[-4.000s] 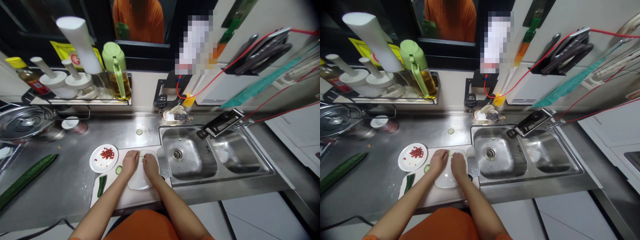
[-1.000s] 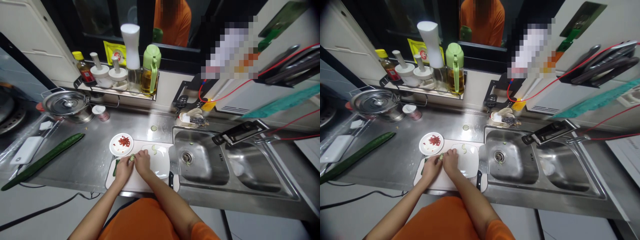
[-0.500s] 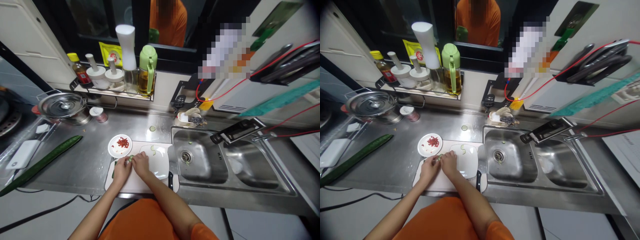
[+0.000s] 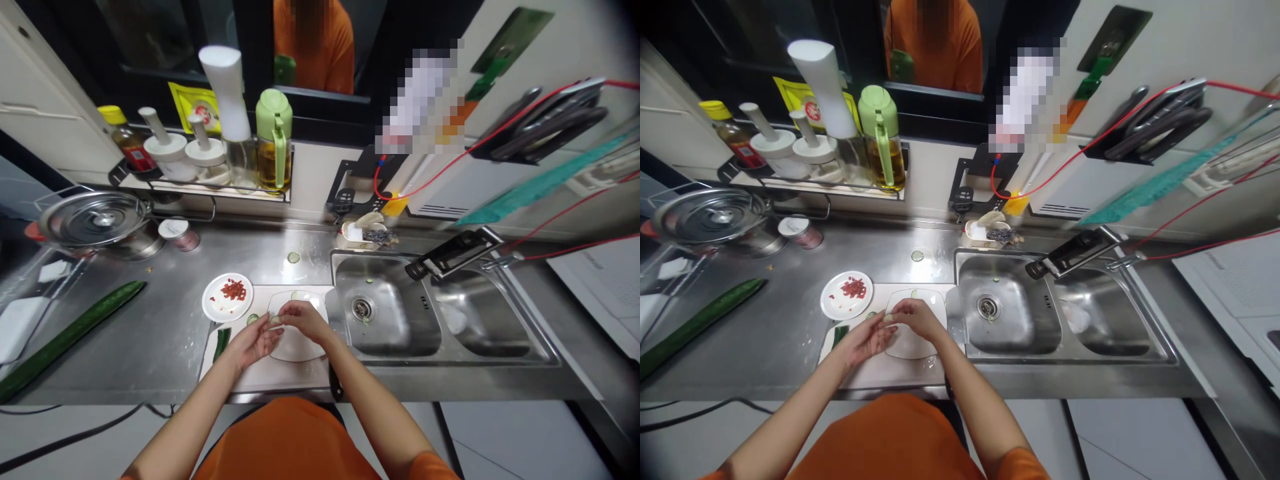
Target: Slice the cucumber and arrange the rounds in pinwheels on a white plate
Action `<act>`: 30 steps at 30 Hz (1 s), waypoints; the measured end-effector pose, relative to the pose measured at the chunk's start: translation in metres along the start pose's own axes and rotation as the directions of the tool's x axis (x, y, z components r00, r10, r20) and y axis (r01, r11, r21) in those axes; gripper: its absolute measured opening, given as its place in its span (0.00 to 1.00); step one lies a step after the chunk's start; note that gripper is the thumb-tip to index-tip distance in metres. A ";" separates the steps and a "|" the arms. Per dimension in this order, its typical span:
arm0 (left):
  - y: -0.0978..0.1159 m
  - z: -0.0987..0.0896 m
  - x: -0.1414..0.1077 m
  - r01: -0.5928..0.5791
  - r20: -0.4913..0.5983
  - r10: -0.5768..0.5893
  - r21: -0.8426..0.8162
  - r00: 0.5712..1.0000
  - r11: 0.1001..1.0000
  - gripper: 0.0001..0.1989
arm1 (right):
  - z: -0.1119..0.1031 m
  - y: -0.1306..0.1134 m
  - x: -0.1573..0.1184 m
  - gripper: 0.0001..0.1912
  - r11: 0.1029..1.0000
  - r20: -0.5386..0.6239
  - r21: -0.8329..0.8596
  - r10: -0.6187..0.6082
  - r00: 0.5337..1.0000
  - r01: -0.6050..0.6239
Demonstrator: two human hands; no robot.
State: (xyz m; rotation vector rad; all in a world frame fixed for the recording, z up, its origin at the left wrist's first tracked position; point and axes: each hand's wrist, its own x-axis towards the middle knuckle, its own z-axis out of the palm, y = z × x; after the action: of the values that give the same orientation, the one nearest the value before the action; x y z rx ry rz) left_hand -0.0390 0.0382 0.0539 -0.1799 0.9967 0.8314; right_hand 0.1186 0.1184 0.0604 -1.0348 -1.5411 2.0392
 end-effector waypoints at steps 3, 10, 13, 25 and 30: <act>-0.004 0.014 0.008 0.042 0.055 -0.039 -0.059 0.998 0.997 0.11 | -0.015 -0.002 -0.004 0.15 0.997 0.048 0.070 0.032 0.998 -0.036; -0.008 0.032 0.026 -0.048 0.024 0.050 -0.066 0.998 0.997 0.06 | -0.040 0.004 -0.005 0.16 0.994 0.025 0.101 0.033 0.999 -0.035; -0.006 0.034 0.035 -0.162 -0.025 0.163 0.022 0.986 0.987 0.11 | -0.049 0.008 0.000 0.14 0.998 -0.036 0.048 0.046 0.998 -0.044; 0.002 0.034 0.068 -0.277 -0.178 0.672 0.814 0.719 0.511 0.11 | -0.067 0.018 0.030 0.05 0.746 -0.254 -0.653 -0.054 0.966 -0.130; 0.007 0.040 0.070 -0.201 -0.144 0.750 0.915 0.646 0.350 0.11 | -0.065 0.017 0.039 0.06 0.679 -0.277 -0.717 -0.070 0.958 -0.157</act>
State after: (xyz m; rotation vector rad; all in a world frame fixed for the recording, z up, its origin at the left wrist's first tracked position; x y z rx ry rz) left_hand 0.0020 0.0999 0.0215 0.8815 2.0119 0.7503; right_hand 0.1434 0.1823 0.0235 -1.5679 -2.2377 1.1621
